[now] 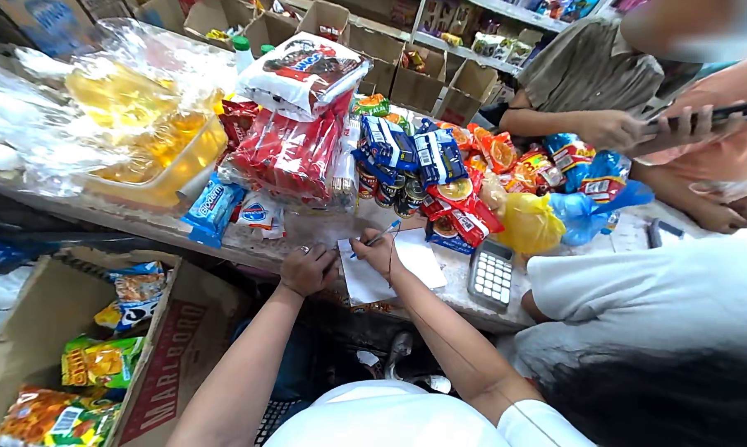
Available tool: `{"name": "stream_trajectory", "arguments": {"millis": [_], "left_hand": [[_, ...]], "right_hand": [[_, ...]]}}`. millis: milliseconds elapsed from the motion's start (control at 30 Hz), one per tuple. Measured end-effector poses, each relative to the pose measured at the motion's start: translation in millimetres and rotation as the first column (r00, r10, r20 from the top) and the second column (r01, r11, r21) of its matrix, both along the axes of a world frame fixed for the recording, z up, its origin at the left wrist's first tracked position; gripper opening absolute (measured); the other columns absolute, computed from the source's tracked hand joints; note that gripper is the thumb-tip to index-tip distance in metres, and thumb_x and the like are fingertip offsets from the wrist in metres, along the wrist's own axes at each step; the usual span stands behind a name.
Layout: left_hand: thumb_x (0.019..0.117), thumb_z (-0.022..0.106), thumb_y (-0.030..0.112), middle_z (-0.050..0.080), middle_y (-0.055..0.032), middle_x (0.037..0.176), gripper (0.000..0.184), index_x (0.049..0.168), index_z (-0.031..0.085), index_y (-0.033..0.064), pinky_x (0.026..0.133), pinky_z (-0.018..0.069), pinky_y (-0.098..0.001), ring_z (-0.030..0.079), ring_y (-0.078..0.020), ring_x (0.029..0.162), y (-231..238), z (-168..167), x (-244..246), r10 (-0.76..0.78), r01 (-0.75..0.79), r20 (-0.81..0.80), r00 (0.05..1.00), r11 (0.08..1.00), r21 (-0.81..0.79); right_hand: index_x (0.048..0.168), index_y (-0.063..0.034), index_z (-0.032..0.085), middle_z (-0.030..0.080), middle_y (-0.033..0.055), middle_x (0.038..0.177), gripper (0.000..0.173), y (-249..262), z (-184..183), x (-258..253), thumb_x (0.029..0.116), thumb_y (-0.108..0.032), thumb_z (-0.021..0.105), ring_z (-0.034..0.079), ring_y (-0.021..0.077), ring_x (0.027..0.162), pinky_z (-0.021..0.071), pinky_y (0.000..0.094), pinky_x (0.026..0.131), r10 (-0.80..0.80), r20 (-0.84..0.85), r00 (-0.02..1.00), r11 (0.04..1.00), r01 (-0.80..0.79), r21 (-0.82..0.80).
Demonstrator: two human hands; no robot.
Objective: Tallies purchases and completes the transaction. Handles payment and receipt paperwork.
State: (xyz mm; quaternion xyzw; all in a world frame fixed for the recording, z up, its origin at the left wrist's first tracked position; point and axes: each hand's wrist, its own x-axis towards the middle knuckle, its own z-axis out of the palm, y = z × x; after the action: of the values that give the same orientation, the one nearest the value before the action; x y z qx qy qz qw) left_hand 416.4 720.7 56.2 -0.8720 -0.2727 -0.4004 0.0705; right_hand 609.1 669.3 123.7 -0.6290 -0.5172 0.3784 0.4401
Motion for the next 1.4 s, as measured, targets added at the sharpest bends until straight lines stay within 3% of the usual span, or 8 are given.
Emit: {"name": "stream_trajectory", "arguments": {"millis": [267, 467, 567, 700, 1000, 1100, 1200, 1400], "left_hand": [[0.0998, 0.042, 0.035, 0.070, -0.0131, 0.081, 0.044, 0.094, 0.076, 0.0074, 0.052, 0.0522, -0.0456, 0.069, -0.0314, 0.067, -2.6, 1.3, -1.1, 0.006, -0.006, -0.008, 1.000, 1.000, -0.021], [0.0993, 0.043, 0.035, 0.070, -0.0115, 0.080, 0.044, 0.094, 0.077, 0.0086, 0.057, 0.0546, -0.0444, 0.070, -0.0300, 0.071, -1.2, -1.2, -0.7, 0.009, -0.009, -0.006, 1.000, 1.000, -0.007], [0.0989, 0.043, 0.034, 0.070, -0.0117, 0.080, 0.043, 0.095, 0.077, 0.0082, 0.057, 0.0548, -0.0446, 0.070, -0.0307, 0.072, 0.4, -1.4, -0.9, 0.008, -0.008, -0.020, 1.000, 1.000, -0.010], [0.0989, 0.043, 0.034, 0.069, -0.0120, 0.079, 0.043, 0.094, 0.077, 0.0080, 0.056, 0.0542, -0.0450, 0.069, -0.0309, 0.070, 0.0, -1.1, -0.6, 0.007, -0.007, -0.019, 1.000, 1.000, -0.010], [0.0992, 0.043, 0.036, 0.070, -0.0114, 0.081, 0.043, 0.097, 0.077, 0.0093, 0.057, 0.0540, -0.0448, 0.069, -0.0303, 0.072, 1.6, -3.5, -0.9, 0.001, -0.001, -0.030, 1.000, 1.000, -0.020], [0.0991, 0.043, 0.035, 0.070, -0.0118, 0.081, 0.043, 0.097, 0.077, 0.0091, 0.058, 0.0540, -0.0451, 0.069, -0.0308, 0.071, 0.8, -2.6, -0.5, 0.005, -0.005, -0.032, 0.999, 1.000, -0.025], [0.0996, 0.042, 0.036, 0.070, -0.0124, 0.080, 0.045, 0.096, 0.077, 0.0088, 0.059, 0.0547, -0.0467, 0.069, -0.0314, 0.072, 0.8, 0.1, -1.6, -0.007, 0.006, -0.025, 1.000, 0.999, -0.033], [0.1011, 0.039, 0.038, 0.068, -0.0116, 0.078, 0.048, 0.096, 0.077, 0.0085, 0.055, 0.0537, -0.0450, 0.068, -0.0297, 0.068, 1.5, -2.3, -1.1, -0.001, 0.001, -0.028, 1.000, 1.000, -0.021]], "right_hand": [[0.069, -0.0038, 0.055, 0.052, 0.0034, 0.056, 0.030, -3.4, -3.6, -2.2, 0.0930, -0.010, 0.072, 0.048, 0.0087, 0.047, 0.0409, 0.0255, 0.048, 0.026, 0.046, 0.999, 1.000, -0.026, -0.016], [0.066, -0.0061, 0.053, 0.050, 0.0020, 0.054, 0.032, -2.4, -9.5, 0.2, 0.0915, -0.009, 0.071, 0.045, 0.0078, 0.045, 0.0371, 0.0243, 0.045, 0.012, 0.046, 0.999, 1.000, -0.013, 0.025], [0.064, -0.0077, 0.051, 0.050, -0.0023, 0.055, 0.031, 4.8, -17.7, 5.4, 0.0895, -0.008, 0.069, 0.047, 0.0043, 0.049, 0.0408, 0.0237, 0.049, 0.038, 0.061, 0.997, 0.994, -0.044, 0.096], [0.062, -0.0092, 0.048, 0.045, -0.0043, 0.054, 0.033, 4.4, -18.4, 5.0, 0.0878, -0.007, 0.069, 0.041, 0.0028, 0.048, 0.0355, 0.0227, 0.048, 0.031, 0.106, 0.994, 0.988, -0.046, 0.146], [0.062, -0.0107, 0.048, 0.046, -0.0061, 0.055, 0.032, 7.9, -20.4, 9.0, 0.0876, -0.007, 0.069, 0.042, 0.0014, 0.049, 0.0373, 0.0219, 0.050, 0.037, 0.088, 0.995, 0.989, -0.049, 0.140], [0.063, -0.0092, 0.048, 0.044, -0.0042, 0.056, 0.031, 4.4, -16.5, 7.3, 0.0884, -0.007, 0.066, 0.041, 0.0035, 0.050, 0.0363, 0.0235, 0.051, 0.039, 0.184, 0.982, 0.984, -0.069, 0.162], [0.066, -0.0010, 0.055, 0.050, 0.0053, 0.056, 0.031, -2.3, -9.4, 5.1, 0.0921, -0.011, 0.069, 0.048, 0.0134, 0.050, 0.0411, 0.0332, 0.051, 0.060, 0.331, 0.942, 0.981, -0.117, 0.155], [0.067, -0.0037, 0.055, 0.053, -0.0023, 0.058, 0.028, 2.4, -14.0, 12.2, 0.0902, -0.009, 0.070, 0.049, 0.0010, 0.051, 0.0437, 0.0208, 0.052, 0.009, 0.155, 0.988, 0.992, -0.028, 0.121]]}}
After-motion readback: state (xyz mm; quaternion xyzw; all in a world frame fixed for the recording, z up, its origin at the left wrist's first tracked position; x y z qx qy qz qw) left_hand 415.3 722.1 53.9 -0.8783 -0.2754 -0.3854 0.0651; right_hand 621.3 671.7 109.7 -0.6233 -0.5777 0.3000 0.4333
